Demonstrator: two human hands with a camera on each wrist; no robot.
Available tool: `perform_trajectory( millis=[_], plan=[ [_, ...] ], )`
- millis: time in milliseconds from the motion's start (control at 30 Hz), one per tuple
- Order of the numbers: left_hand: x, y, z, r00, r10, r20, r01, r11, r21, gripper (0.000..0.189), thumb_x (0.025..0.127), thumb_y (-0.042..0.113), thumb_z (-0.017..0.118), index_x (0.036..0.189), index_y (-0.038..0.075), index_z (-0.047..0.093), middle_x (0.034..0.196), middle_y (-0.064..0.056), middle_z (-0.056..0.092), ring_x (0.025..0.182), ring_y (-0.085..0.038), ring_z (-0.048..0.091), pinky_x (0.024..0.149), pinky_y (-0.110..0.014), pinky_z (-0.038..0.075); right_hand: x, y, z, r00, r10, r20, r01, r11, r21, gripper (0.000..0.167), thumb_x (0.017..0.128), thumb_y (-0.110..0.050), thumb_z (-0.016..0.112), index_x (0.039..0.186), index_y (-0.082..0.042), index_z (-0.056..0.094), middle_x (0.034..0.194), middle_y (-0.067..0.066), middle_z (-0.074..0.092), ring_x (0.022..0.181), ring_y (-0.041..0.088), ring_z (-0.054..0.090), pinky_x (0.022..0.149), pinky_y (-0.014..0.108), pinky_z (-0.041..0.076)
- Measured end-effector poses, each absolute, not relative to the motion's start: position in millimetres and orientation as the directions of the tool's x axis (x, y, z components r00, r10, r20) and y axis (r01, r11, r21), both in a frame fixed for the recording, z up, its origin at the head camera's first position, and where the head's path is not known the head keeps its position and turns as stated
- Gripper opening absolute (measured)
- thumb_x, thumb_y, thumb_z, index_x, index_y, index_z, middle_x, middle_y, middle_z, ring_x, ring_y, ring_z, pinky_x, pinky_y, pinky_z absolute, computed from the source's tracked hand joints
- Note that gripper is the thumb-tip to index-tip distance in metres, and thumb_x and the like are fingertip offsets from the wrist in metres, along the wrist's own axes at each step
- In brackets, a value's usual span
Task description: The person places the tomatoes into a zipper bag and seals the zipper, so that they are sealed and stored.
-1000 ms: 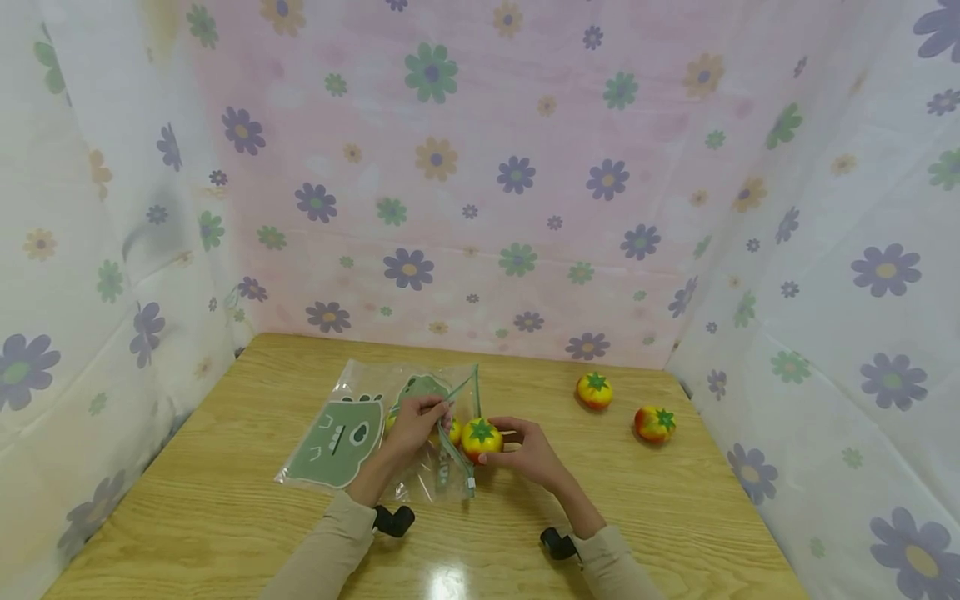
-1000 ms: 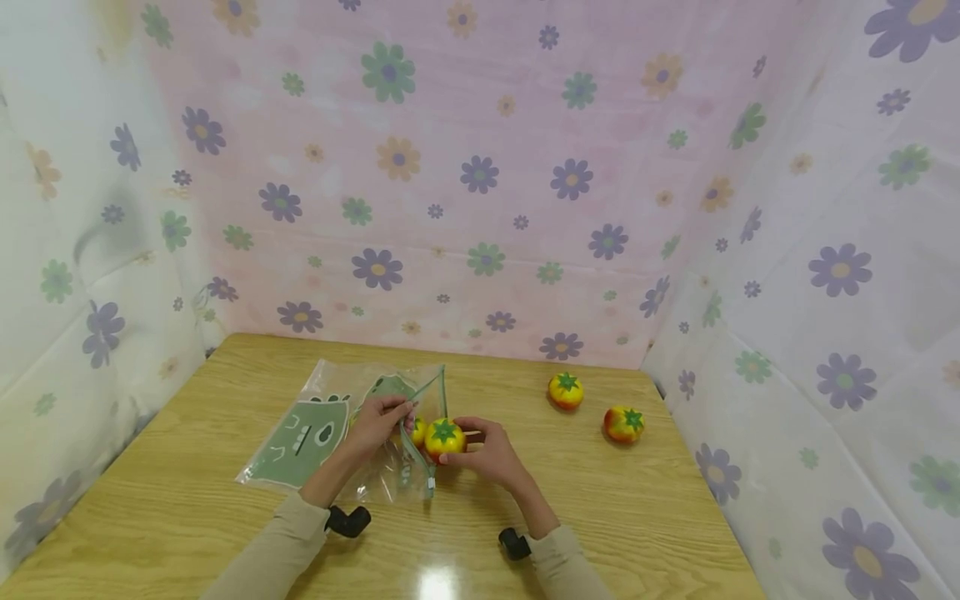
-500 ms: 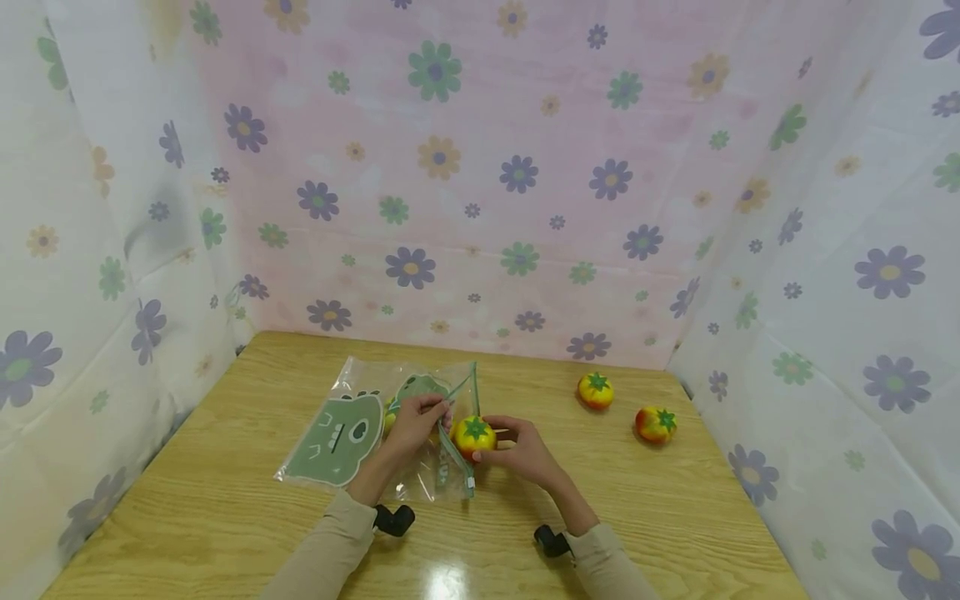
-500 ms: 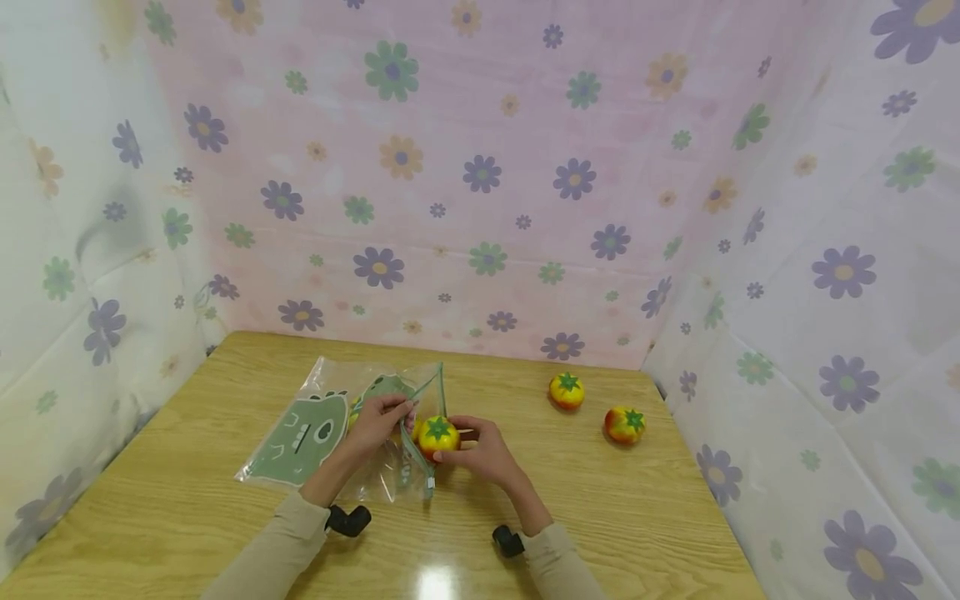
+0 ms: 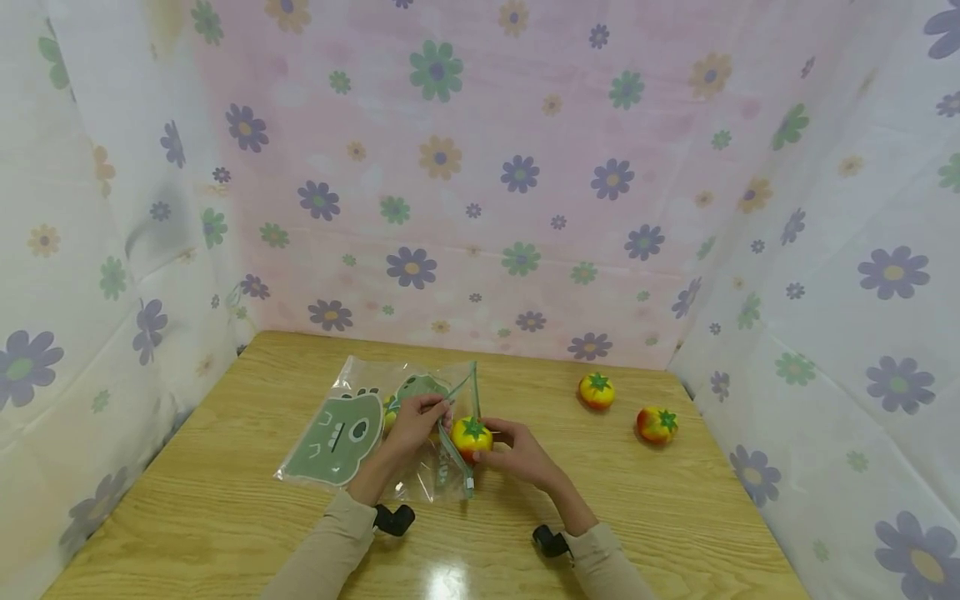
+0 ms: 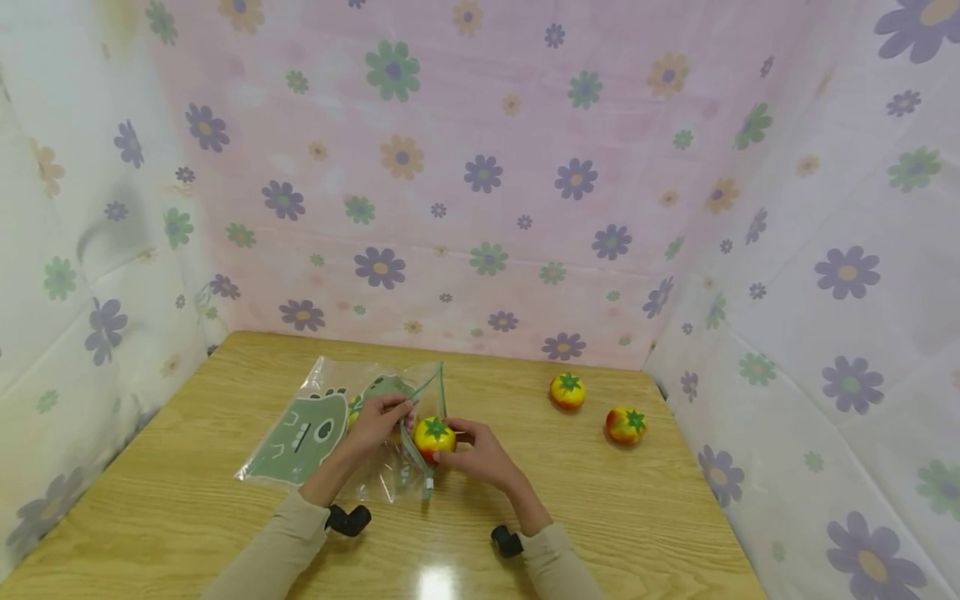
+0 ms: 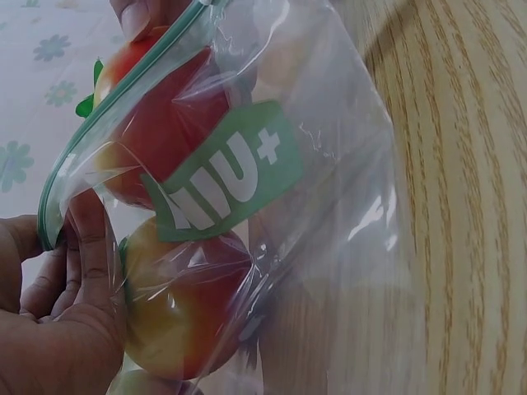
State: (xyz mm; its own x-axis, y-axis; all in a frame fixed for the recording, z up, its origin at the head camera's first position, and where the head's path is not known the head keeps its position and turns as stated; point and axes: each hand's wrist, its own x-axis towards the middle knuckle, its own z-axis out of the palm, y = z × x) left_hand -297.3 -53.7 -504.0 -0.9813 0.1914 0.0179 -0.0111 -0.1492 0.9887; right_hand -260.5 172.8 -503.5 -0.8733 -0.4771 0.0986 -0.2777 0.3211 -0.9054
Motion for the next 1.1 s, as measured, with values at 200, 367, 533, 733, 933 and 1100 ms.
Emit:
perform_trajectory(
  millis=[200,367,533,733,933,1100],
  plan=[
    [-298,-54,-503,-0.979,0.203,0.02,-0.012,-0.157,0.988,0.025,0.104,0.002,0.054,0.116,-0.02,0.059,0.081,-0.01,0.066,0.067,-0.011,0.06,0.065,-0.02,0.056,-264,175,-508,-0.872,-0.48,0.094,-0.279,0.33,-0.902,0.057,0.096,-0.018,0.071,0.146,-0.001,0.051,0.145,0.018,0.056,0.125,0.037,0.058,0.101,0.04,0.053],
    [-296,-53,-502,-0.983,0.183,0.021,-0.005,-0.136,0.991,0.024,0.104,0.002,0.055,0.116,-0.017,0.062,0.082,-0.012,0.067,0.068,-0.012,0.06,0.066,-0.02,0.056,-267,175,-510,-0.887,-0.452,0.094,-0.272,0.347,-0.898,0.056,0.093,-0.018,0.074,0.144,-0.004,0.055,0.142,0.015,0.059,0.124,0.036,0.059,0.099,0.041,0.054],
    [-296,-53,-503,-0.986,0.167,0.022,0.003,-0.114,0.993,0.023,0.104,0.002,0.054,0.115,-0.017,0.063,0.081,-0.008,0.066,0.069,-0.012,0.061,0.067,-0.02,0.057,-268,172,-510,-0.896,-0.434,0.092,-0.261,0.347,-0.901,0.056,0.092,-0.019,0.076,0.142,-0.002,0.057,0.141,0.017,0.059,0.123,0.038,0.06,0.097,0.041,0.056],
    [-297,-53,-504,-0.984,0.174,0.032,0.013,-0.108,0.994,0.023,0.104,0.002,0.054,0.115,-0.017,0.063,0.08,-0.006,0.066,0.069,-0.012,0.062,0.068,-0.021,0.057,-268,169,-511,-0.897,-0.43,0.1,-0.273,0.362,-0.891,0.054,0.092,-0.02,0.077,0.14,-0.004,0.059,0.14,0.015,0.06,0.123,0.039,0.06,0.099,0.047,0.055],
    [-297,-53,-506,-0.982,0.182,0.051,0.03,-0.114,0.993,0.024,0.104,0.003,0.054,0.115,-0.017,0.063,0.082,-0.008,0.067,0.07,-0.012,0.062,0.069,-0.021,0.057,-269,169,-511,-0.896,-0.43,0.11,-0.285,0.366,-0.886,0.054,0.092,-0.021,0.078,0.139,-0.004,0.059,0.14,0.015,0.06,0.123,0.038,0.061,0.101,0.049,0.054],
    [-297,-53,-506,-0.979,0.198,0.045,0.016,-0.144,0.989,0.024,0.104,0.001,0.053,0.116,-0.018,0.062,0.08,-0.007,0.065,0.069,-0.012,0.061,0.067,-0.021,0.057,-268,172,-515,-0.883,-0.461,0.088,-0.265,0.335,-0.904,0.054,0.094,-0.017,0.075,0.142,-0.004,0.056,0.143,0.014,0.058,0.126,0.036,0.059,0.106,0.05,0.05]
  ],
)
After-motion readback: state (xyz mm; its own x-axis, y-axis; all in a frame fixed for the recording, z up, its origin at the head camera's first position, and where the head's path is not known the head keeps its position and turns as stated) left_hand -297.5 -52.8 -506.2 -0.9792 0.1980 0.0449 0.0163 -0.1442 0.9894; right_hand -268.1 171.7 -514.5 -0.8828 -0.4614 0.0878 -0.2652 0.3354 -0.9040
